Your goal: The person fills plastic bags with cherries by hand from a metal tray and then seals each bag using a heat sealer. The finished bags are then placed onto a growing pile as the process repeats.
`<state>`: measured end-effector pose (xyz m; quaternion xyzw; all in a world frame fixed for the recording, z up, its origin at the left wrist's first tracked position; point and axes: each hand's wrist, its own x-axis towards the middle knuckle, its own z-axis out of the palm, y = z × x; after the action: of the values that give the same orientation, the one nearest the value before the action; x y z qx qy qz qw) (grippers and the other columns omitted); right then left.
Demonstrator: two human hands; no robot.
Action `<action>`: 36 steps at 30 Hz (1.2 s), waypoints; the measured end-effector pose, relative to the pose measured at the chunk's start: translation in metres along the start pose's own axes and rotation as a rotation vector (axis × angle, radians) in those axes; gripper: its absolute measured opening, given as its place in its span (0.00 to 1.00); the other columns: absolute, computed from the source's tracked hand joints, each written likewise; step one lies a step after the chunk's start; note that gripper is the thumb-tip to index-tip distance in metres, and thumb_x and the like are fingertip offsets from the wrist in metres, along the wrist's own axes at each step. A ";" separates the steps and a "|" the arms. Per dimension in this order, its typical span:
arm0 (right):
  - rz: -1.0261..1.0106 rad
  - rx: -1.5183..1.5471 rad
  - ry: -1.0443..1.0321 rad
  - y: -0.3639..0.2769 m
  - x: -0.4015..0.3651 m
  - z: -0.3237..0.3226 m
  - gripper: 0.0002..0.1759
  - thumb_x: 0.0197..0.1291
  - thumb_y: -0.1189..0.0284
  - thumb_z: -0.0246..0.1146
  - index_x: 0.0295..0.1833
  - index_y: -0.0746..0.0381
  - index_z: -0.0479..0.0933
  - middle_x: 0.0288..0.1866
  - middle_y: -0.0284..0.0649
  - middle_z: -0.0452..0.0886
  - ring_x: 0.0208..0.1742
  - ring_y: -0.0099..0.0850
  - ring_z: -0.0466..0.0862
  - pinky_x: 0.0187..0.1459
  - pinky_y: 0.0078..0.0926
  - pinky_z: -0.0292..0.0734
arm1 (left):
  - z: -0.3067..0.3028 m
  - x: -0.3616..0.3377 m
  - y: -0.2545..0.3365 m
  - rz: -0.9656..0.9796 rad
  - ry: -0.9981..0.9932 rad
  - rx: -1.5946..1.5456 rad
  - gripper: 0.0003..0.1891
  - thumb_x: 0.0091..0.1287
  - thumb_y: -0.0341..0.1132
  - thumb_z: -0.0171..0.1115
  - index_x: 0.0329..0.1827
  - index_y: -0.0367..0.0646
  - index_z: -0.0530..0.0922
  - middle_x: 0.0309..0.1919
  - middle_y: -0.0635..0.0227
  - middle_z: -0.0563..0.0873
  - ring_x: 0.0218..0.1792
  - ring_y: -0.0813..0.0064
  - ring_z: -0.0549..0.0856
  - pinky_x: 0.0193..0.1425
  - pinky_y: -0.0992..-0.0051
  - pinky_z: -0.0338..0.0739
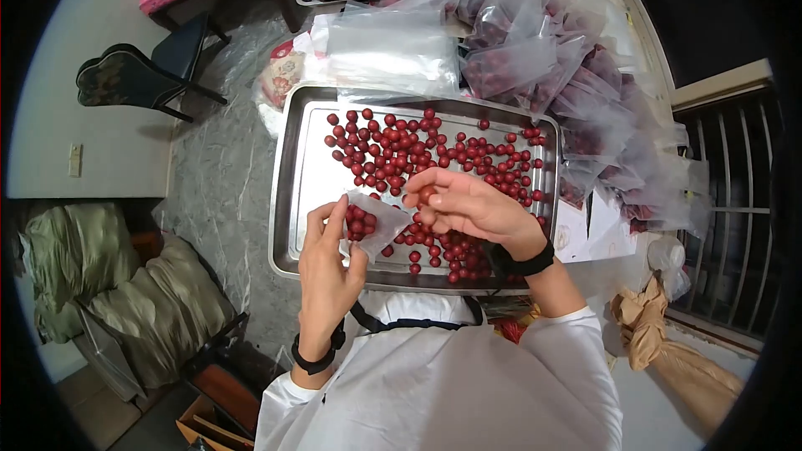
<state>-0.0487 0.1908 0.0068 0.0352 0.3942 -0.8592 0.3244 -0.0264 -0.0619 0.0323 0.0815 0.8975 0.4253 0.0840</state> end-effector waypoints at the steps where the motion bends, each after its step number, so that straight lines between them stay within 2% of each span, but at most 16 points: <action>1: 0.043 -0.147 -0.035 -0.010 -0.001 0.016 0.21 0.74 0.72 0.56 0.69 0.64 0.70 0.56 0.38 0.78 0.45 0.21 0.79 0.43 0.21 0.77 | 0.005 0.000 -0.005 0.048 0.028 0.044 0.34 0.56 0.21 0.58 0.71 0.40 0.73 0.59 0.56 0.77 0.42 0.64 0.85 0.38 0.72 0.81; 4: 0.062 -0.405 -0.064 -0.014 0.010 0.047 0.17 0.73 0.74 0.55 0.64 0.68 0.73 0.52 0.43 0.81 0.45 0.25 0.82 0.43 0.25 0.79 | 0.010 -0.001 -0.004 0.105 0.054 0.085 0.34 0.56 0.21 0.59 0.72 0.40 0.73 0.60 0.56 0.78 0.41 0.69 0.84 0.36 0.74 0.81; 6: -0.089 -0.940 -0.131 -0.006 0.025 0.050 0.16 0.72 0.76 0.55 0.62 0.69 0.73 0.52 0.45 0.82 0.47 0.30 0.83 0.47 0.29 0.79 | 0.012 -0.001 -0.002 0.115 0.050 0.081 0.35 0.56 0.20 0.59 0.72 0.39 0.73 0.59 0.56 0.78 0.41 0.68 0.84 0.36 0.73 0.81; 7: -0.231 -1.095 -0.103 0.001 0.032 0.053 0.15 0.66 0.79 0.56 0.57 0.71 0.74 0.47 0.51 0.82 0.48 0.40 0.84 0.47 0.37 0.79 | 0.012 0.000 -0.001 0.101 0.048 0.074 0.34 0.56 0.21 0.59 0.71 0.37 0.72 0.59 0.55 0.77 0.45 0.61 0.84 0.43 0.68 0.81; 8: -0.230 -1.097 -0.099 0.005 0.038 0.055 0.15 0.66 0.79 0.56 0.57 0.71 0.74 0.47 0.51 0.82 0.48 0.40 0.84 0.47 0.37 0.79 | 0.013 0.000 -0.001 0.087 0.048 0.067 0.33 0.56 0.22 0.60 0.70 0.34 0.72 0.59 0.54 0.76 0.48 0.54 0.84 0.51 0.63 0.80; 10: -0.168 -1.432 -0.112 0.013 0.049 0.059 0.16 0.61 0.81 0.56 0.55 0.72 0.74 0.45 0.55 0.81 0.45 0.48 0.85 0.44 0.41 0.79 | 0.012 0.001 -0.002 0.078 0.047 0.063 0.33 0.55 0.22 0.60 0.70 0.34 0.72 0.59 0.54 0.77 0.47 0.56 0.84 0.49 0.64 0.80; 11: -0.120 -1.430 -0.060 0.019 0.059 0.061 0.10 0.54 0.81 0.63 0.42 0.72 0.82 0.38 0.59 0.83 0.41 0.51 0.86 0.42 0.47 0.80 | 0.011 0.001 -0.002 0.067 0.048 0.063 0.33 0.55 0.22 0.60 0.70 0.33 0.72 0.58 0.54 0.77 0.46 0.58 0.84 0.48 0.64 0.80; 17: 0.164 -1.787 -0.378 0.030 0.090 0.065 0.13 0.50 0.78 0.66 0.43 0.66 0.86 0.35 0.49 0.88 0.39 0.46 0.89 0.42 0.42 0.82 | 0.009 0.001 -0.001 0.081 0.057 0.041 0.33 0.55 0.21 0.62 0.69 0.33 0.73 0.57 0.54 0.78 0.43 0.61 0.85 0.46 0.66 0.80; 20: 0.315 -1.721 -0.290 0.031 0.096 0.066 0.13 0.51 0.75 0.67 0.44 0.62 0.87 0.37 0.45 0.88 0.39 0.44 0.89 0.43 0.42 0.82 | 0.008 0.000 -0.004 0.090 0.056 0.046 0.32 0.56 0.21 0.62 0.69 0.33 0.73 0.56 0.54 0.78 0.44 0.60 0.85 0.46 0.66 0.80; 22: 0.250 -1.847 -0.405 0.041 0.106 0.061 0.13 0.52 0.75 0.66 0.45 0.61 0.88 0.36 0.45 0.88 0.39 0.44 0.89 0.42 0.42 0.82 | 0.010 0.001 -0.012 0.131 0.099 0.104 0.33 0.55 0.20 0.59 0.70 0.40 0.76 0.58 0.58 0.79 0.40 0.73 0.84 0.34 0.76 0.81; 27: 0.164 -1.617 -0.278 0.022 0.081 0.059 0.12 0.58 0.74 0.63 0.46 0.64 0.85 0.39 0.50 0.87 0.40 0.50 0.87 0.44 0.43 0.81 | 0.009 0.000 -0.008 0.102 0.077 0.088 0.34 0.55 0.20 0.59 0.70 0.41 0.75 0.58 0.59 0.79 0.40 0.73 0.83 0.35 0.76 0.82; 28: 0.003 -1.532 -0.223 0.018 0.072 0.051 0.12 0.62 0.76 0.57 0.46 0.71 0.81 0.39 0.53 0.85 0.38 0.49 0.86 0.39 0.41 0.80 | 0.009 0.000 -0.008 0.095 0.080 0.088 0.34 0.55 0.20 0.59 0.70 0.41 0.75 0.58 0.59 0.79 0.39 0.73 0.83 0.36 0.76 0.82; 30: -0.362 -1.246 -0.152 0.007 0.049 0.035 0.13 0.66 0.74 0.56 0.51 0.69 0.79 0.42 0.50 0.85 0.40 0.43 0.87 0.43 0.36 0.80 | 0.007 -0.001 -0.011 0.094 0.085 0.067 0.34 0.55 0.20 0.59 0.70 0.41 0.75 0.58 0.59 0.79 0.39 0.73 0.83 0.37 0.76 0.82; 33: -0.239 -1.057 0.039 -0.016 0.014 0.018 0.11 0.72 0.73 0.55 0.53 0.66 0.79 0.43 0.39 0.84 0.41 0.25 0.85 0.45 0.27 0.81 | 0.004 -0.001 -0.008 0.077 0.088 0.024 0.33 0.55 0.20 0.58 0.70 0.38 0.74 0.57 0.57 0.78 0.39 0.70 0.83 0.36 0.74 0.81; 34: -0.255 -0.991 0.127 -0.017 0.004 0.011 0.11 0.69 0.73 0.56 0.50 0.66 0.79 0.41 0.42 0.85 0.42 0.30 0.85 0.46 0.30 0.79 | 0.003 -0.001 -0.007 0.061 0.084 -0.001 0.33 0.55 0.20 0.58 0.70 0.36 0.74 0.56 0.56 0.78 0.39 0.67 0.83 0.34 0.72 0.81; 36: -0.163 -0.897 0.218 -0.010 -0.010 -0.014 0.10 0.67 0.76 0.57 0.50 0.67 0.79 0.40 0.41 0.85 0.41 0.27 0.84 0.44 0.28 0.79 | 0.004 -0.001 -0.010 0.071 0.092 -0.002 0.33 0.55 0.20 0.58 0.70 0.36 0.74 0.56 0.56 0.78 0.39 0.69 0.83 0.32 0.74 0.80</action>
<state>-0.0501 0.2109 0.0066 -0.0495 0.7600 -0.6178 0.1959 -0.0254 -0.0656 0.0222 0.0936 0.8966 0.4320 0.0278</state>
